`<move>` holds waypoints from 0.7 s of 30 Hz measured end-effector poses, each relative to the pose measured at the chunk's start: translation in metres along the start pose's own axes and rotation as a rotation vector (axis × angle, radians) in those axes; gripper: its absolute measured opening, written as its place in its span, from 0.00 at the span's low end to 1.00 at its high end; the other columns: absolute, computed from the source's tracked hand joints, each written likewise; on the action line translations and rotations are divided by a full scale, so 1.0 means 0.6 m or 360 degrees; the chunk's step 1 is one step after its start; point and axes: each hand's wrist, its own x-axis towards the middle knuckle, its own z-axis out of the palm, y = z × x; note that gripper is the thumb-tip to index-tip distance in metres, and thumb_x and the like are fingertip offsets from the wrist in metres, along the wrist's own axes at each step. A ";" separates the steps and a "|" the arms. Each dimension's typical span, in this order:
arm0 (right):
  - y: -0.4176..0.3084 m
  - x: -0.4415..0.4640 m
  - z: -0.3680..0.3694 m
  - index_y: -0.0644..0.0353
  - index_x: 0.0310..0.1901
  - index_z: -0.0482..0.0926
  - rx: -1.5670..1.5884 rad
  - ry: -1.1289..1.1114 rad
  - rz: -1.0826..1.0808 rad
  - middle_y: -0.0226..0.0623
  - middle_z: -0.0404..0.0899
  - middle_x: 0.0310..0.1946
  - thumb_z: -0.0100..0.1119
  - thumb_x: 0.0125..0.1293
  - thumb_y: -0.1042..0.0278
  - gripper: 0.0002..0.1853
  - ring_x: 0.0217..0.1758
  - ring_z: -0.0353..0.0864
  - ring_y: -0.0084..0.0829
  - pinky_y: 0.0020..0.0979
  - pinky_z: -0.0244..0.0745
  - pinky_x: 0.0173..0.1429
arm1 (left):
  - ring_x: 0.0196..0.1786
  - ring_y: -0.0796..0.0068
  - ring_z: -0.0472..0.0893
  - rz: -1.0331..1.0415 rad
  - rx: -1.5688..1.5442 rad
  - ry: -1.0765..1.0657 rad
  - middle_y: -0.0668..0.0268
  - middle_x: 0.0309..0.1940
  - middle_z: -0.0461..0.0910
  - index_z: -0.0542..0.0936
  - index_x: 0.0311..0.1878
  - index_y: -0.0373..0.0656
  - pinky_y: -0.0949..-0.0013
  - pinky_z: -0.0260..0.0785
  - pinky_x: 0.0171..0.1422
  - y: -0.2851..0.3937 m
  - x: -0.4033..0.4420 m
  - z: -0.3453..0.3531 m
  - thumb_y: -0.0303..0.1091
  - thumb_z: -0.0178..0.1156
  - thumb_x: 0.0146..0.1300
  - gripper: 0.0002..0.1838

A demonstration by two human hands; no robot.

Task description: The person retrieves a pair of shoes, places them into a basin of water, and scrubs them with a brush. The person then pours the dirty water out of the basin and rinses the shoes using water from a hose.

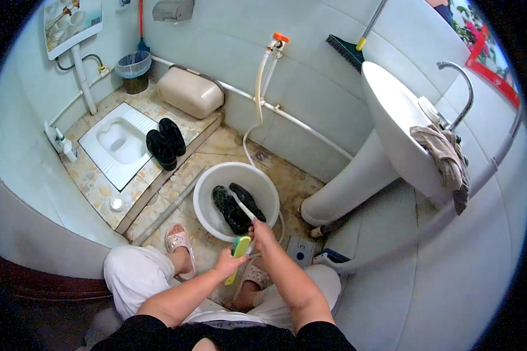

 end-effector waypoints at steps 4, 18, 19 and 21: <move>0.006 0.030 -0.043 0.63 0.32 0.68 -0.0997 0.0324 -0.0649 0.31 0.63 0.17 0.42 0.61 0.59 0.14 0.15 0.60 0.23 0.26 0.59 0.18 | 0.35 0.64 0.76 0.0089 0.0129 0.0093 0.54 0.31 0.76 0.71 0.44 0.33 0.68 0.66 0.42 0.009 -0.021 -0.004 0.36 0.60 0.43 0.24; -0.015 -0.045 -0.056 0.61 0.37 0.67 -0.0271 0.0223 -0.0296 0.30 0.60 0.19 0.39 0.63 0.60 0.13 0.16 0.59 0.23 0.28 0.59 0.20 | 0.24 0.66 0.72 -0.0988 -0.1276 0.0579 0.58 0.29 0.69 0.67 0.39 0.36 0.67 0.71 0.26 -0.135 0.076 -0.062 0.24 0.55 0.51 0.12; -0.014 -0.042 -0.059 0.61 0.37 0.67 -0.0269 0.0233 -0.0279 0.30 0.60 0.19 0.39 0.63 0.60 0.13 0.16 0.59 0.23 0.28 0.59 0.20 | 0.24 0.66 0.72 -0.1008 -0.1272 0.0578 0.58 0.29 0.69 0.67 0.39 0.36 0.67 0.71 0.26 -0.137 0.081 -0.063 0.24 0.55 0.51 0.12; -0.014 -0.037 -0.061 0.63 0.43 0.69 -0.0593 0.0398 -0.0369 0.34 0.67 0.22 0.41 0.62 0.60 0.16 0.20 0.66 0.26 0.30 0.63 0.25 | 0.24 0.65 0.74 -0.0982 -0.1372 0.0616 0.58 0.29 0.69 0.66 0.39 0.36 0.69 0.71 0.26 -0.139 0.084 -0.066 0.24 0.54 0.51 0.12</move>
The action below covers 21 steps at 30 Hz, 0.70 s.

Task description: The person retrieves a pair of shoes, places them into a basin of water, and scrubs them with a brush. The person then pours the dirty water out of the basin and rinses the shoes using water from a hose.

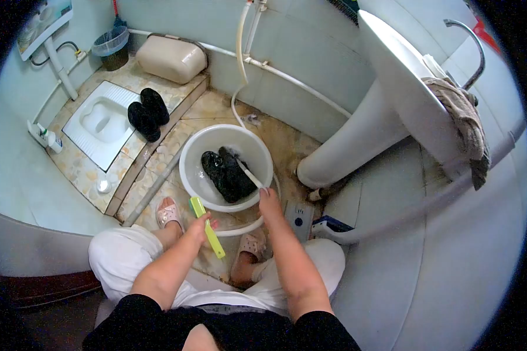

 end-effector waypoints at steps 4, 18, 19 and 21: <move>0.004 0.018 -0.008 0.64 0.47 0.68 -0.0770 0.0099 -0.0452 0.41 0.73 0.32 0.43 0.60 0.60 0.18 0.27 0.73 0.33 0.31 0.67 0.33 | 0.23 0.69 0.74 0.0118 0.0172 0.0142 0.60 0.24 0.70 0.68 0.37 0.36 0.72 0.68 0.22 0.004 0.015 -0.036 0.26 0.54 0.51 0.10; -0.036 -0.121 0.042 0.60 0.43 0.72 -0.1344 -0.0638 -0.0835 0.50 0.74 0.32 0.48 0.56 0.63 0.15 0.38 0.73 0.47 0.39 0.67 0.42 | 0.14 0.71 0.69 -0.0021 0.0989 0.0375 0.60 0.17 0.69 0.69 0.35 0.35 0.71 0.59 0.13 -0.047 -0.044 -0.064 0.26 0.53 0.48 0.10; -0.034 -0.123 0.045 0.60 0.43 0.72 -0.1439 -0.0614 -0.0894 0.50 0.74 0.32 0.48 0.56 0.63 0.15 0.38 0.72 0.48 0.40 0.67 0.42 | 0.14 0.72 0.68 -0.0054 0.1050 0.0361 0.60 0.17 0.68 0.70 0.33 0.35 0.71 0.58 0.13 -0.046 -0.052 -0.060 0.26 0.52 0.48 0.08; -0.039 -0.133 0.047 0.61 0.43 0.72 -0.1549 -0.0563 -0.0917 0.51 0.74 0.32 0.49 0.56 0.63 0.15 0.37 0.73 0.47 0.39 0.67 0.42 | 0.16 0.69 0.70 -0.0080 0.1077 0.0357 0.57 0.19 0.70 0.71 0.34 0.34 0.69 0.61 0.16 -0.055 -0.040 -0.066 0.26 0.52 0.47 0.09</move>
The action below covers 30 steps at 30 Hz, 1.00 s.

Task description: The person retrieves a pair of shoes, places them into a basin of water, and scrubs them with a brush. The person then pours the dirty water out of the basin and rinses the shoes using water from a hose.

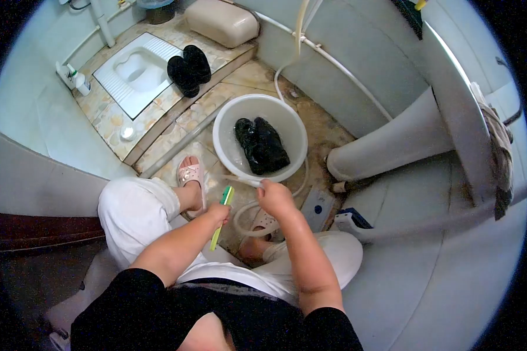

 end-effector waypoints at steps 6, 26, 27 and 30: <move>-0.042 0.026 0.027 0.63 0.44 0.70 0.0272 0.0199 -0.0138 0.51 0.74 0.33 0.48 0.56 0.65 0.15 0.38 0.72 0.48 0.38 0.66 0.42 | 0.35 0.57 0.76 0.0251 0.0505 0.0171 0.50 0.34 0.75 0.73 0.40 0.34 0.64 0.68 0.35 -0.027 0.048 0.006 0.29 0.53 0.46 0.16; -0.078 0.204 0.110 0.61 0.46 0.69 0.0989 0.0006 -0.0092 0.47 0.74 0.37 0.50 0.55 0.67 0.16 0.41 0.73 0.42 0.33 0.66 0.46 | 0.43 0.51 0.72 0.0755 0.0481 0.0883 0.45 0.39 0.71 0.63 0.50 0.34 0.60 0.62 0.48 0.130 -0.032 -0.074 0.31 0.54 0.49 0.24; -0.047 0.219 0.133 0.61 0.46 0.70 0.1017 0.0105 -0.0125 0.46 0.75 0.35 0.49 0.55 0.67 0.16 0.38 0.75 0.38 0.32 0.67 0.44 | 0.43 0.50 0.72 0.0722 0.0605 0.0827 0.44 0.39 0.72 0.63 0.50 0.35 0.60 0.63 0.48 0.156 -0.044 -0.081 0.31 0.54 0.50 0.23; -0.026 0.212 0.111 0.62 0.46 0.70 0.1183 0.0055 0.0030 0.32 0.74 0.29 0.48 0.57 0.70 0.14 0.32 0.71 0.20 0.22 0.65 0.39 | 0.43 0.51 0.73 0.0580 0.0807 0.1074 0.46 0.37 0.73 0.69 0.48 0.38 0.59 0.64 0.46 0.216 -0.006 -0.091 0.36 0.52 0.52 0.20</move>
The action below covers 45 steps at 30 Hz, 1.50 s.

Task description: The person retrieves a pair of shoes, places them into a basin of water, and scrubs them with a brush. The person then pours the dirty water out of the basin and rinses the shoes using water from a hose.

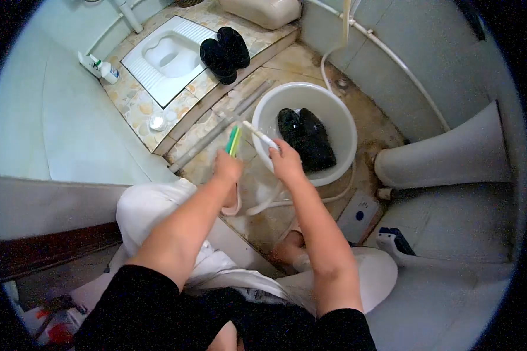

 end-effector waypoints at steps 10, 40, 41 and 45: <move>0.053 0.036 0.041 0.62 0.46 0.69 0.0135 -0.0045 0.0028 0.46 0.76 0.31 0.49 0.56 0.66 0.16 0.34 0.75 0.38 0.31 0.68 0.41 | 0.41 0.55 0.74 0.0520 0.1359 -0.0387 0.51 0.38 0.74 0.75 0.37 0.39 0.57 0.64 0.45 -0.061 0.290 -0.139 0.48 0.47 0.56 0.20; 0.041 0.057 0.057 0.65 0.47 0.66 0.0248 -0.0082 0.0038 0.53 0.72 0.38 0.46 0.56 0.68 0.17 0.42 0.71 0.49 0.37 0.65 0.48 | 0.43 0.52 0.73 0.0126 0.1534 -0.0242 0.49 0.38 0.74 0.73 0.37 0.36 0.58 0.64 0.46 -0.144 0.362 -0.121 0.45 0.39 0.61 0.21; 0.042 0.057 0.057 0.64 0.47 0.66 0.0285 -0.0104 0.0062 0.53 0.72 0.38 0.46 0.56 0.68 0.17 0.42 0.70 0.49 0.37 0.65 0.47 | 0.43 0.52 0.73 0.0132 0.1542 -0.0233 0.49 0.38 0.74 0.73 0.37 0.36 0.58 0.64 0.46 -0.139 0.366 -0.123 0.45 0.39 0.61 0.21; 0.052 0.055 0.061 0.62 0.47 0.67 0.0279 -0.0234 -0.0039 0.52 0.72 0.37 0.46 0.56 0.68 0.16 0.41 0.71 0.50 0.38 0.65 0.47 | 0.43 0.54 0.73 0.0197 0.1629 -0.0251 0.51 0.38 0.74 0.74 0.37 0.39 0.58 0.64 0.46 -0.072 0.371 -0.117 0.45 0.40 0.60 0.20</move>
